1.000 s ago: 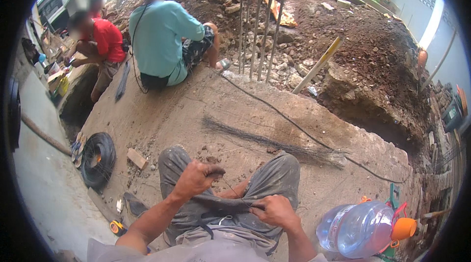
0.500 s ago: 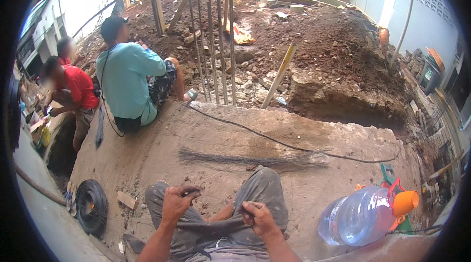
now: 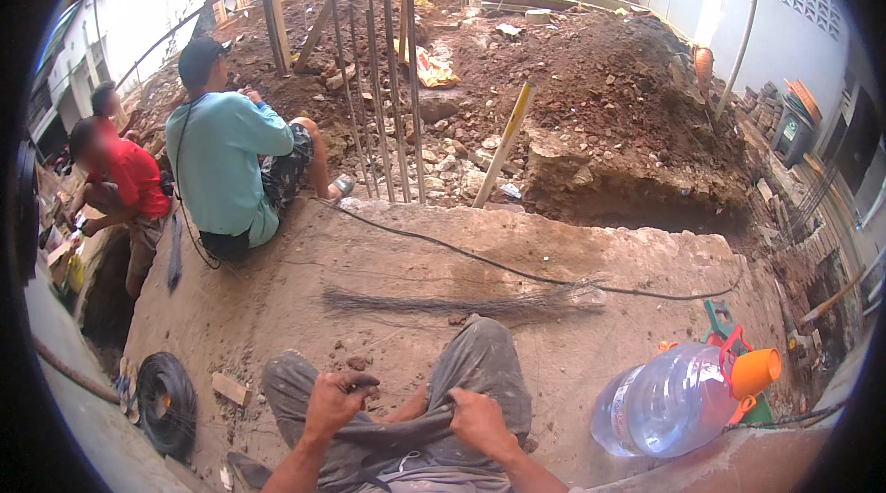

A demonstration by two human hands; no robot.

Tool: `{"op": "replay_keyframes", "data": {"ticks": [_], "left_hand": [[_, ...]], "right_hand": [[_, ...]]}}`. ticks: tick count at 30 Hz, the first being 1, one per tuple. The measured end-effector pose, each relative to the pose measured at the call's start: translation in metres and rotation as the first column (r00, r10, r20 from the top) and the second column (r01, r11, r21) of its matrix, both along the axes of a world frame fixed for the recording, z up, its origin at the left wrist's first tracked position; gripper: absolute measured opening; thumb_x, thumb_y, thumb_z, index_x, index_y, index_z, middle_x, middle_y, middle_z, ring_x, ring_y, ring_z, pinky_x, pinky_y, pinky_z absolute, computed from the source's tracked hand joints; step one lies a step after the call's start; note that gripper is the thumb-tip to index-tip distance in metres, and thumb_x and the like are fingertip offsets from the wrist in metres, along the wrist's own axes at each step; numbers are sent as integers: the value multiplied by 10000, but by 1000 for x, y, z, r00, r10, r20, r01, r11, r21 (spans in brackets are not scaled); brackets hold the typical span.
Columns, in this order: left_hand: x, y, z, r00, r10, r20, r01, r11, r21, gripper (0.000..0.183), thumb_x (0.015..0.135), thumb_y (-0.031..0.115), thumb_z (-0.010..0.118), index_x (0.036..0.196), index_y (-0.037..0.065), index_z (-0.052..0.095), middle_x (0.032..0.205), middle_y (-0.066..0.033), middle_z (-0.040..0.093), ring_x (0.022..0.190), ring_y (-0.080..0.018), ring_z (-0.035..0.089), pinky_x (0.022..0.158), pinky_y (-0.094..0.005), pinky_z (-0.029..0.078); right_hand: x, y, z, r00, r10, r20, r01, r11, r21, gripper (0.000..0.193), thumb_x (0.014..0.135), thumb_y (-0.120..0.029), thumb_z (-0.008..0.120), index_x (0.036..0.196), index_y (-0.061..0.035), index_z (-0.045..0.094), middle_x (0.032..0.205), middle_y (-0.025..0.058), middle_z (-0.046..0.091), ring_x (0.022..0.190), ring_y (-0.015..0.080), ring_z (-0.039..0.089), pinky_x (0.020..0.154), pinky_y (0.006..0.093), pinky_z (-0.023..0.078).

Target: The person sits cross-legged on a concrete slab at a construction site and repeatedly twists a thin wire with both hands. The hands rotate the wire back and forth in a repetitive motion without using any tools.

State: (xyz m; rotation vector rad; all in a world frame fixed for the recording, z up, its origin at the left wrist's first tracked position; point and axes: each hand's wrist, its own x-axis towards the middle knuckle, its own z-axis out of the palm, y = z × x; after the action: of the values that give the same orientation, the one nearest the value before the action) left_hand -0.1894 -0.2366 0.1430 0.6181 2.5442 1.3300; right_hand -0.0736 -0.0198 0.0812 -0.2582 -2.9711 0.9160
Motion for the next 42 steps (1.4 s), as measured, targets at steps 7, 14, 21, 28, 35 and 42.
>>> {"op": "replay_keyframes", "data": {"ticks": [7,14,21,28,35,42], "left_hand": [[3,6,9,982,58,181,-69,996,58,167,748,68,733,910,26,734,719,-65,705,557,-82,610,525,-231,477],[3,11,8,990,-24,140,2,988,153,158,745,57,739,899,23,736,688,-55,693,560,-74,605,511,-230,479],[6,12,-1,993,-40,113,36,999,33,182,744,90,712,921,57,734,810,-109,707,654,-207,676,595,-281,511],[-5,14,11,910,46,411,-149,964,220,178,802,32,655,966,-15,707,775,-85,704,599,-101,624,549,-234,494],[-8,16,19,908,-41,417,-58,973,222,204,812,72,678,1001,-5,698,778,-81,708,607,-76,617,555,-236,495],[8,18,8,996,-88,-1,87,990,115,192,771,72,707,951,5,690,814,-128,704,665,-150,667,605,-266,510]], "right_hand": [[14,29,19,957,-92,277,254,-203,-946,144,861,-167,628,768,-62,594,611,-11,529,496,61,420,459,241,305],[11,52,65,921,364,140,-188,729,-658,197,834,-242,661,814,-53,711,638,61,616,576,195,569,568,311,437],[5,17,41,934,163,319,-222,962,158,257,830,-205,629,1048,-74,666,817,201,671,708,333,649,664,381,516],[11,18,20,908,-199,369,377,3,-926,116,855,-104,616,893,2,647,686,38,626,564,61,522,503,217,409],[16,44,55,944,241,226,82,492,-867,181,848,-186,679,827,-6,699,637,-31,571,592,49,488,538,211,370],[10,25,69,898,406,169,-132,615,-777,245,915,-209,606,1035,1,649,711,-35,556,632,49,484,561,201,381]]}}
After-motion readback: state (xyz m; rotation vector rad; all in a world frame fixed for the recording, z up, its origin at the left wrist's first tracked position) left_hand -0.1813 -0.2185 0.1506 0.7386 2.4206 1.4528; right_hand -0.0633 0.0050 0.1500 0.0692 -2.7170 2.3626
